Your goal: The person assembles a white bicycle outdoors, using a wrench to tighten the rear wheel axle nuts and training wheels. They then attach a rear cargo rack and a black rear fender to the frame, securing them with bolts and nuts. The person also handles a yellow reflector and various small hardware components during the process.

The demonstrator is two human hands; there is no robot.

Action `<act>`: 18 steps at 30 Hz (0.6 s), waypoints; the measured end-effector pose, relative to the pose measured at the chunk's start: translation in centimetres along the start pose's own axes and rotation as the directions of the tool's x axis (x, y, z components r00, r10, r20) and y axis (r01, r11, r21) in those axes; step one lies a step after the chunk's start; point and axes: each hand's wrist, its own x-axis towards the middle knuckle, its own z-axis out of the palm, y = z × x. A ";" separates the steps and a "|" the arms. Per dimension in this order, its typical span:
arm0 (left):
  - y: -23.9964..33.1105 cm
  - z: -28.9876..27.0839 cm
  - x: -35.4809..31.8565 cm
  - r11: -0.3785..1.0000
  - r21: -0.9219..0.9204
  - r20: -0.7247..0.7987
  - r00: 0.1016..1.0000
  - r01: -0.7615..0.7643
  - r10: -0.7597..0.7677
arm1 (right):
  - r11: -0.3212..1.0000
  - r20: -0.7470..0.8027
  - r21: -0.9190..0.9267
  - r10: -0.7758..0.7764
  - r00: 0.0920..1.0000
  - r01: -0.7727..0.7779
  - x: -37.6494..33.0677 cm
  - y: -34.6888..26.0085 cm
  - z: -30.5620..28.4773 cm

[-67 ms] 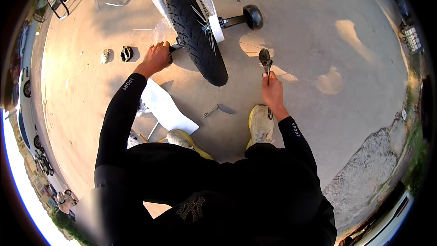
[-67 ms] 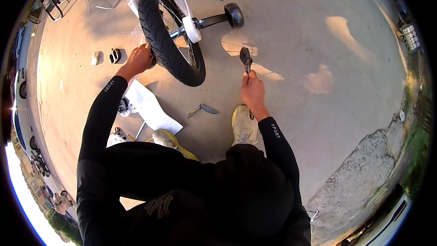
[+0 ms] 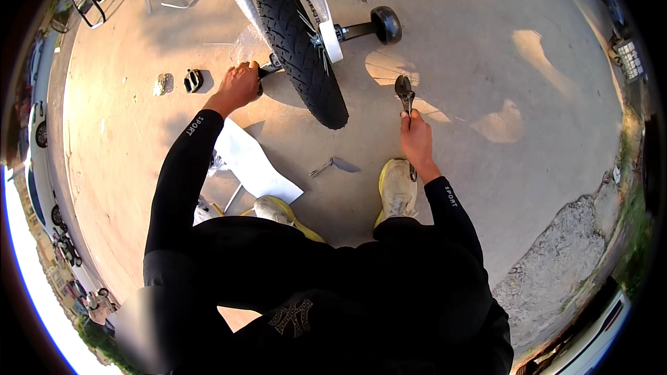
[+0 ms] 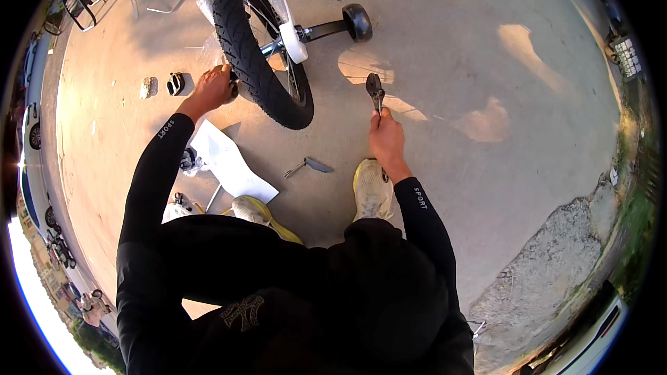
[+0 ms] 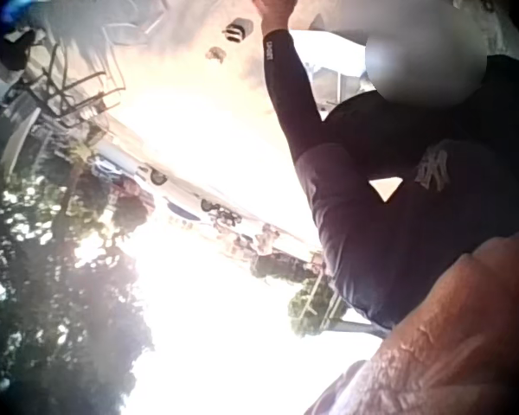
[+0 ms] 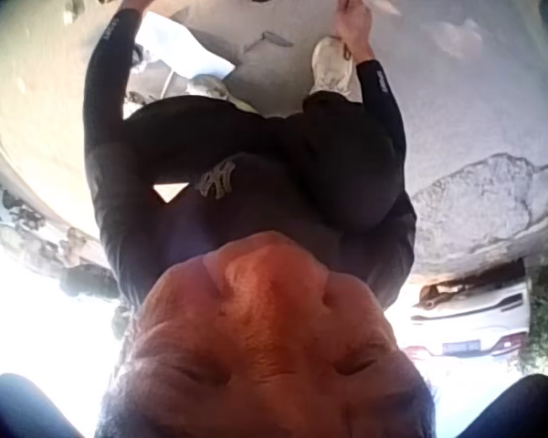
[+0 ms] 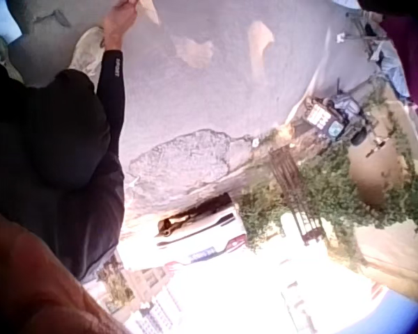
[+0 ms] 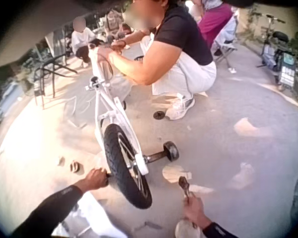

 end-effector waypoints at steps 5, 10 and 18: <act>-0.4 -0.7 0.5 0.998 0.053 0.086 0.995 0.042 -0.047 | 0.986 -0.008 -0.167 0.010 1.000 -0.011 1.0 1.4 0.4; 0.0 -0.3 -0.5 1.000 0.008 0.053 0.998 0.020 -0.020 | 0.986 0.011 -0.165 0.038 0.999 -0.036 1.0 1.7 0.0; 0.3 -0.8 -0.7 1.000 0.002 0.075 0.997 0.014 -0.014 | 0.991 -0.046 -0.057 -0.123 0.991 0.121 0.9 -1.0 -0.8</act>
